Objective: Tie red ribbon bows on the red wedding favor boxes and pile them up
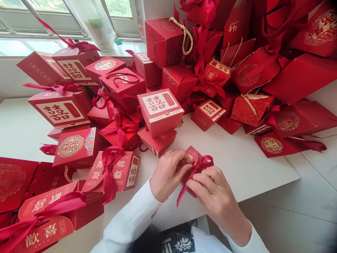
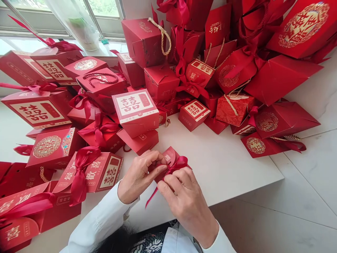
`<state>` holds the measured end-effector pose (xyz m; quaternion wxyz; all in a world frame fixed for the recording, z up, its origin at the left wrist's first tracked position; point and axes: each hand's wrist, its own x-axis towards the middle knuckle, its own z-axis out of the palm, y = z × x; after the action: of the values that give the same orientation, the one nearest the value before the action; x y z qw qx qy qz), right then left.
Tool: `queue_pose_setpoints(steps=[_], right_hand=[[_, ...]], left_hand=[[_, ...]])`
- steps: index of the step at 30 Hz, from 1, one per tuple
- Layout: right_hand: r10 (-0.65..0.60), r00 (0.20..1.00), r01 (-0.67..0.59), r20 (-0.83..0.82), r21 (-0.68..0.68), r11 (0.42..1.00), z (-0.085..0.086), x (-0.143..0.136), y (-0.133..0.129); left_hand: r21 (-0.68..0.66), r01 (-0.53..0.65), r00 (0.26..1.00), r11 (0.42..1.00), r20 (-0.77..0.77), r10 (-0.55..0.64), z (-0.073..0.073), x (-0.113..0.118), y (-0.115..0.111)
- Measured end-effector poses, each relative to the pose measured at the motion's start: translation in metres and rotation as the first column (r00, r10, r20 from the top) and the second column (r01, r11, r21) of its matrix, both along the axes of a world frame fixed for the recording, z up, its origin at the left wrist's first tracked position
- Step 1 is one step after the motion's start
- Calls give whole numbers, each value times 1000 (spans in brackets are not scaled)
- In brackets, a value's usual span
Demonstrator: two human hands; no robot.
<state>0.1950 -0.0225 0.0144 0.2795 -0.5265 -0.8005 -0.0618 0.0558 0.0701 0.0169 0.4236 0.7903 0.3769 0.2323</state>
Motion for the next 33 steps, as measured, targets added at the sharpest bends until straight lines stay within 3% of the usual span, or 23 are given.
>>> queue_pose_setpoints(steps=[8, 13, 18, 20, 22, 25, 33], right_hand=[[95, 986, -120, -135, -194, 974, 8, 20, -15], [83, 986, -117, -147, -242, 963, 3, 26, -15], [111, 962, -172, -251, -236, 956, 6, 25, -16], [48, 944, -111, -326, -178, 978, 7, 19, -14], [-100, 933, 61, -346, -122, 991, 6, 12, -9], [-284, 909, 272, -304, -83, 959, 1, 3, -1], [-306, 914, 297, -265, -76, 952, -8, 0, 9]], left_hand=[[-3, 8, 1000, 1000, 11, -8, -1, 1, 0], [-13, 26, 1000, 1000, 10, -25, 1, 0, -1], [-129, 71, 996, 989, 56, -64, 7, -6, 2], [-180, 110, 989, 978, 114, -91, 8, -8, 4], [-206, 129, 981, 970, 170, -94, 8, -9, 5], [-223, 121, 975, 967, 209, -74, 7, -10, 4], [-390, 143, 934, 910, 358, 7, 0, -6, 1]])
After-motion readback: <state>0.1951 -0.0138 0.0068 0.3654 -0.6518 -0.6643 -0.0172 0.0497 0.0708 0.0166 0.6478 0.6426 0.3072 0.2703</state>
